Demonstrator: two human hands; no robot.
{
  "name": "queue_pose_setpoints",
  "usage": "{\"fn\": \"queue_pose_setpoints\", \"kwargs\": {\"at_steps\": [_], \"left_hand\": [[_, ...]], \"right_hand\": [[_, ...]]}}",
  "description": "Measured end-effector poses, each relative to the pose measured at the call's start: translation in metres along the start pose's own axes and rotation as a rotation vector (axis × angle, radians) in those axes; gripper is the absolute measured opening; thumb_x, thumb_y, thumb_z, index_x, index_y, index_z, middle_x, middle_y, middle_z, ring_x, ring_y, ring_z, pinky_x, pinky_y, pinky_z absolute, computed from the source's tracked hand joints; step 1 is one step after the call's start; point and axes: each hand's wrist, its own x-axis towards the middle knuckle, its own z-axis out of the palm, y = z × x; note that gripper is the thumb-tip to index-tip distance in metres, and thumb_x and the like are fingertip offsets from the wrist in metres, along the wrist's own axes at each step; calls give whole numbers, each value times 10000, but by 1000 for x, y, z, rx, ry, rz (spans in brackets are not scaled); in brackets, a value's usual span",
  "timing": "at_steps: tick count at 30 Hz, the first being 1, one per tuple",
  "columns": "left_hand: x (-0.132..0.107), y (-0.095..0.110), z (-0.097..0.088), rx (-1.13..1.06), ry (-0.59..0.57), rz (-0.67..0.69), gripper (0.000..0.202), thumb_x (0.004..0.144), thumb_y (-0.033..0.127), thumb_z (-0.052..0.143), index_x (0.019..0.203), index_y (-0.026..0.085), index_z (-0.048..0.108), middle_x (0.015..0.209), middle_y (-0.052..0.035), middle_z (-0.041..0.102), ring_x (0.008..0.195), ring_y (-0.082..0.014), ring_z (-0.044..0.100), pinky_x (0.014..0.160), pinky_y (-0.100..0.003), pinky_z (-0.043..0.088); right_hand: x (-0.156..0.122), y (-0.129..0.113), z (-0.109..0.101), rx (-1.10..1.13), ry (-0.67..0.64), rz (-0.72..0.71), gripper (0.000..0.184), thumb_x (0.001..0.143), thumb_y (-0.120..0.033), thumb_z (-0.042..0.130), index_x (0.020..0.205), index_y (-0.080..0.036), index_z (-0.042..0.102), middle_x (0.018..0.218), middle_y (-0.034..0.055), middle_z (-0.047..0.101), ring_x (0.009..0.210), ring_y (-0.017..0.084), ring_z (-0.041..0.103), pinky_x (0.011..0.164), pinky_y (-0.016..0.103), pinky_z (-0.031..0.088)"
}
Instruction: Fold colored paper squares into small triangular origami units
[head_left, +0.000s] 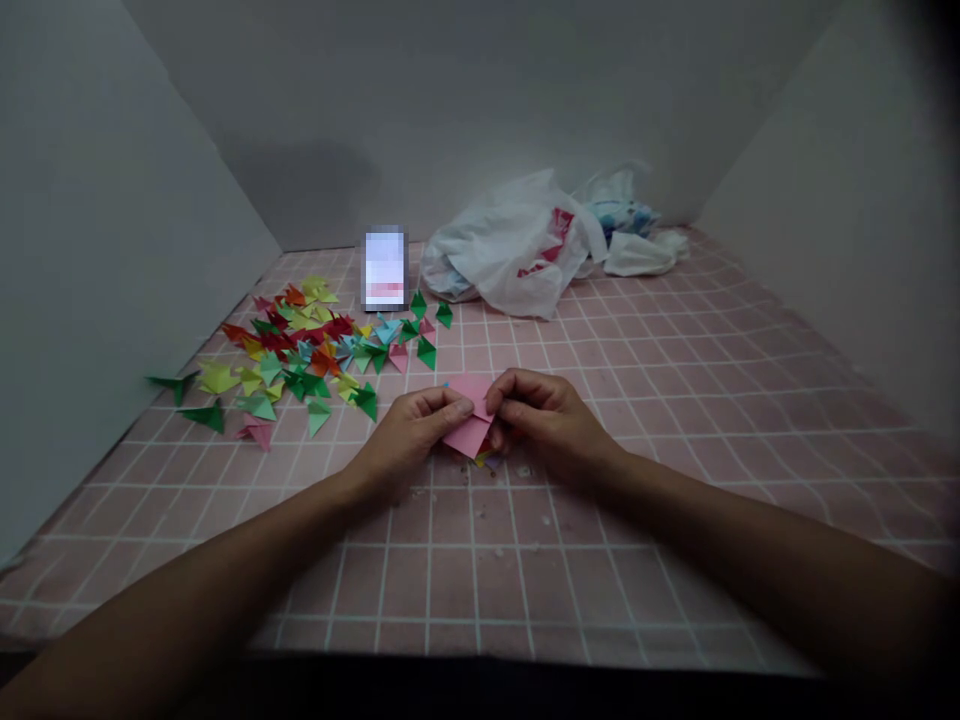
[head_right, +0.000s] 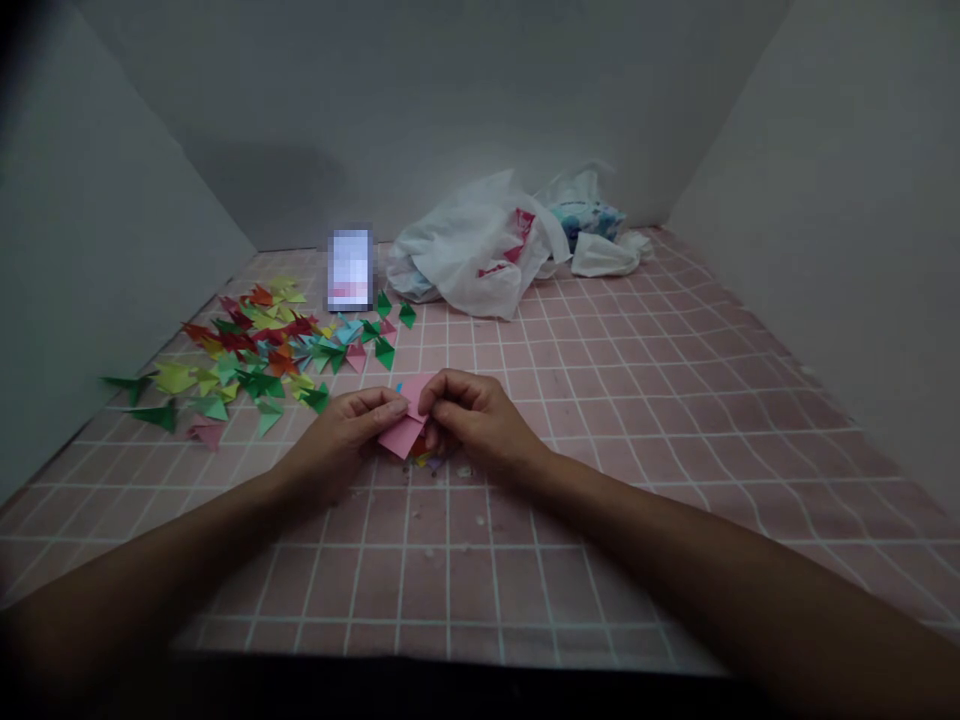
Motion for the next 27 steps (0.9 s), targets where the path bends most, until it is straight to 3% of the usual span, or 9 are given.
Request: {"fn": "queue_pose_setpoints", "kwargs": {"at_steps": [19, 27], "left_hand": [[-1, 4, 2, 18, 18, 47, 272, 791, 384, 775, 757, 148, 645, 687, -6, 654, 630, -120, 568, 639, -254, 416], [-3, 12, 3, 240, 179, 141, 277, 775, 376, 749, 687, 158, 603, 622, 43, 525, 562, -82, 419, 550, -232, 303]], "right_hand": [[0, 3, 0, 37, -39, 8, 48, 811, -208, 669, 812, -194, 623, 581, -32, 687, 519, 106, 647, 539, 214, 530], [0, 0, 1, 21, 22, -36, 64, 786, -175, 668, 809, -195, 611, 620, -38, 673, 547, 99, 636, 557, 216, 524]]}}
